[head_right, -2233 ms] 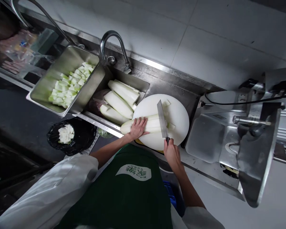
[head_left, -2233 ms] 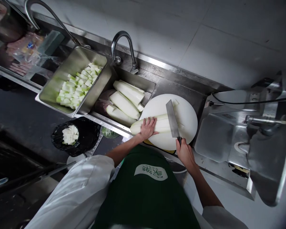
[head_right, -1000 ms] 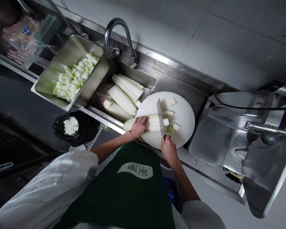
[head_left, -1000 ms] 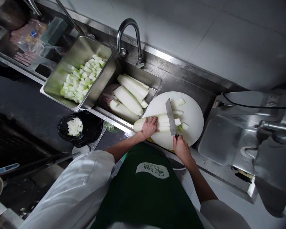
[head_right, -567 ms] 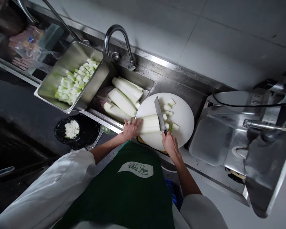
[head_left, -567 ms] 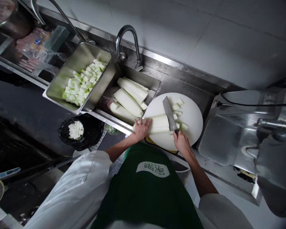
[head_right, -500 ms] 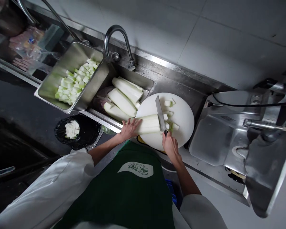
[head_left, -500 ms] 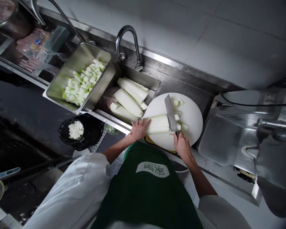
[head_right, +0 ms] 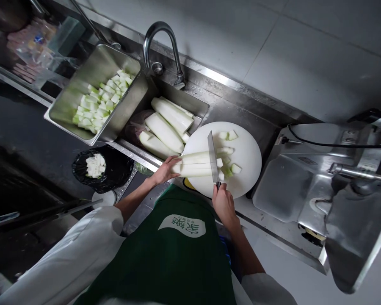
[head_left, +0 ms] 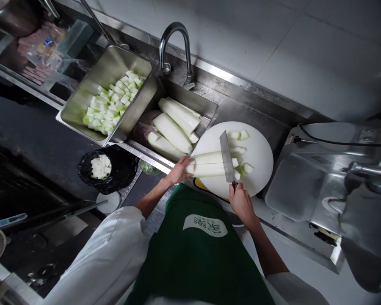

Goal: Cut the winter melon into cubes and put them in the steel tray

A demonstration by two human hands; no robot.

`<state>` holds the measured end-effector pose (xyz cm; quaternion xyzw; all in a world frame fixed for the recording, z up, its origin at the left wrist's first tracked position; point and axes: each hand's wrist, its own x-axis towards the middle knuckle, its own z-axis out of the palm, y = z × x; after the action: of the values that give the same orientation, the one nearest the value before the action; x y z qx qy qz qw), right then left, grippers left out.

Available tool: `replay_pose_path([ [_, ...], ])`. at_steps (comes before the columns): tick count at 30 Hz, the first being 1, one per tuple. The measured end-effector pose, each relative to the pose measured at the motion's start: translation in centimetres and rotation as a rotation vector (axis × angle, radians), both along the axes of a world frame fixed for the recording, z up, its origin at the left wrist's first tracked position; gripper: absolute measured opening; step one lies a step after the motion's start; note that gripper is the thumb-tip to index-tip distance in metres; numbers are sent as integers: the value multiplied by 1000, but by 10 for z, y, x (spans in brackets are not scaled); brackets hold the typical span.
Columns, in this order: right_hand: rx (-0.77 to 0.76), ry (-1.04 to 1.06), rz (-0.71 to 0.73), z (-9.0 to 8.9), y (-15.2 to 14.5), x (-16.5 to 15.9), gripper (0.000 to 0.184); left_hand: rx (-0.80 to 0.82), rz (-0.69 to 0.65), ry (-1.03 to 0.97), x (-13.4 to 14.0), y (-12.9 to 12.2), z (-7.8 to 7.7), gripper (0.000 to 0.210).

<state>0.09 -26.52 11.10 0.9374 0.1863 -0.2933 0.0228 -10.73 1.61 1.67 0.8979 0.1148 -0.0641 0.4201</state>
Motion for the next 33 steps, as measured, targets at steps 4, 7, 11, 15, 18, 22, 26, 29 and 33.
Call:
replay_pose_path([
  [4,29,24,-5,-25,8,3,33,-26,15,23,1,0,-2,72],
  [7,63,-2,-24,-45,9,2,35,-41,27,47,-2,0,-2,71],
  [11,89,4,-36,-54,-1,16,36,-24,62,59,-4,-5,-3,72],
  [15,89,-4,10,-39,-15,38,37,-15,112,57,2,-22,-3,71],
  [18,34,-86,28,-24,-21,38,37,-30,146,39,5,-36,-3,70],
  [22,38,-146,59,-11,-23,23,36,-39,199,-19,-1,-41,-4,63],
  [26,29,-90,82,-6,-23,13,34,-61,234,-70,-8,-35,-6,55],
  [29,4,-56,92,-6,-23,14,34,-72,229,-76,-8,-33,-7,56],
  [33,12,-13,88,-18,-12,21,35,-56,227,-43,-4,-34,-7,57],
])
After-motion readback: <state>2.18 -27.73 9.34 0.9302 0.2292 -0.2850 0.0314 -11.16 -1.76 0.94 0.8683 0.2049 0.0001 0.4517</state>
